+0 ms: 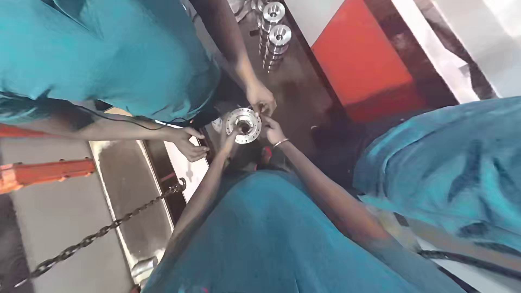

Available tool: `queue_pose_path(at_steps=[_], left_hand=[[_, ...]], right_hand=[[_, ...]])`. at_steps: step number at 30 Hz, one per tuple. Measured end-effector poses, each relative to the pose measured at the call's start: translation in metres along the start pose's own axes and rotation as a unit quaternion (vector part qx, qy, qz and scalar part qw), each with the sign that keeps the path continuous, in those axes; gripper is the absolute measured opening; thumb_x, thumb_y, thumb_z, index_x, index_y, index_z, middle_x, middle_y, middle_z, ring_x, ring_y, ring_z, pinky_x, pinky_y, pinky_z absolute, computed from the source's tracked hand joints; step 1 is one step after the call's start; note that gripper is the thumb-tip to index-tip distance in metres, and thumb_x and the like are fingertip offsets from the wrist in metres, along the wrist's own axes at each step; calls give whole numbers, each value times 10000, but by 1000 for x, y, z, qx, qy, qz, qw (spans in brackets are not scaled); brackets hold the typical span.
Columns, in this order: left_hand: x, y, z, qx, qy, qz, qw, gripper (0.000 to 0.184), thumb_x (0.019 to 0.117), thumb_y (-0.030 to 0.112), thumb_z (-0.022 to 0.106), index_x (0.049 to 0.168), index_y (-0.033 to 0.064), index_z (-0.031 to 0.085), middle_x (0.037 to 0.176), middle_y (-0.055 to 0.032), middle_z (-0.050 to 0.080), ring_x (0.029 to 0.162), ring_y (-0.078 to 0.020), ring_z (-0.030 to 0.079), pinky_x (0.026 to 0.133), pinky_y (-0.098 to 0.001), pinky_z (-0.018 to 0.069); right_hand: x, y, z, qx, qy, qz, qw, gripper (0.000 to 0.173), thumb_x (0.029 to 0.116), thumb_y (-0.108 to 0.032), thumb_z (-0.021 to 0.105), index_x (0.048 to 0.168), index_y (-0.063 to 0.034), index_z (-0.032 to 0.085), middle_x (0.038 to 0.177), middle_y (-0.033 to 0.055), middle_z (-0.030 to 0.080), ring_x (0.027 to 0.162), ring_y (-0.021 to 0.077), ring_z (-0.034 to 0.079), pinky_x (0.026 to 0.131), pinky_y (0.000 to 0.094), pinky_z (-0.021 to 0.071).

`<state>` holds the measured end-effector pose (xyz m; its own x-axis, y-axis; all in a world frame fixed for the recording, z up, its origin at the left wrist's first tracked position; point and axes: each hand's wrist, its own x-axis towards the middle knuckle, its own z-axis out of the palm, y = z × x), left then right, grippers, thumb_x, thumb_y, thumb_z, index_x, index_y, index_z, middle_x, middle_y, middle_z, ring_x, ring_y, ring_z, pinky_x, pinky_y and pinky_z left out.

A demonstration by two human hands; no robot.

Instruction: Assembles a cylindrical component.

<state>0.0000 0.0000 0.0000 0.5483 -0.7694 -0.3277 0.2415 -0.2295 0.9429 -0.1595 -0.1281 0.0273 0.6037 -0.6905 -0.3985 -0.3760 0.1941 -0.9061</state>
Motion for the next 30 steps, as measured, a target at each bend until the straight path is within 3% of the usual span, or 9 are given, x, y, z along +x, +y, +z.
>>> queue_pose_path(at_steps=[2,4,8,13,16,19,22,26,30], left_hand=[[4,-4,-4,7,2,15,1000,798,896,230,698,1598,233,319,1510,-69,523,1288,-221,583,1017,-463,542],[8,-5,-5,16,18,18,1000,773,879,215,689,1578,212,358,1469,-75,561,1252,-220,607,998,-459,554],[1,-6,-7,36,9,3,999,805,895,245,683,1603,281,304,1537,-52,491,1311,-209,558,1030,-467,522],[0,-6,-8,30,21,-1,999,792,880,225,683,1593,253,341,1499,-62,537,1271,-215,589,997,-460,546],[-7,-4,-5,39,22,15,999,754,899,205,655,1591,229,356,1519,-56,522,1302,-203,571,1027,-454,531],[0,4,-2,41,38,17,998,751,884,173,648,1580,190,367,1507,-88,527,1291,-218,573,1019,-448,530],[-4,1,-4,55,27,8,998,749,912,183,641,1597,223,341,1546,-84,489,1334,-225,542,1055,-467,501],[-3,0,-14,69,1,9,998,771,957,303,686,1619,290,290,1591,-42,447,1372,-213,523,1088,-478,491],[-29,29,-31,117,20,13,993,855,964,628,547,1650,250,204,1688,-75,267,1476,-246,397,1142,-516,425]], right_hand=[[-4,-6,6,-3,2,13,1000,502,1003,20,492,1502,-39,484,1321,205,638,1103,254,669,954,437,557],[-14,-6,8,-20,-11,27,999,558,970,29,518,1522,-2,436,1353,233,612,1178,270,642,1028,416,525],[-42,-17,3,-39,-64,67,995,474,989,-25,573,1438,86,467,1229,238,655,1106,237,667,995,365,540],[-13,-11,-7,40,17,64,997,430,1005,-9,507,1433,-20,541,1236,178,642,1013,213,641,861,392,555],[3,-15,0,100,19,48,994,480,1019,5,411,1478,-81,521,1430,133,578,1194,215,613,952,436,545],[-9,-25,1,15,6,32,999,515,978,36,449,1487,-33,491,1294,191,635,1072,225,649,892,398,554],[-46,-26,-3,-34,-91,50,994,501,964,12,513,1455,77,435,1197,213,643,1070,203,650,958,351,543],[-69,-46,-8,-66,-245,9,967,313,1000,-79,552,1272,57,627,1181,135,686,1053,97,653,955,277,535],[-64,-81,-1,-62,-153,-69,984,465,966,-109,571,1412,20,551,1219,147,682,1026,109,671,910,281,560]])
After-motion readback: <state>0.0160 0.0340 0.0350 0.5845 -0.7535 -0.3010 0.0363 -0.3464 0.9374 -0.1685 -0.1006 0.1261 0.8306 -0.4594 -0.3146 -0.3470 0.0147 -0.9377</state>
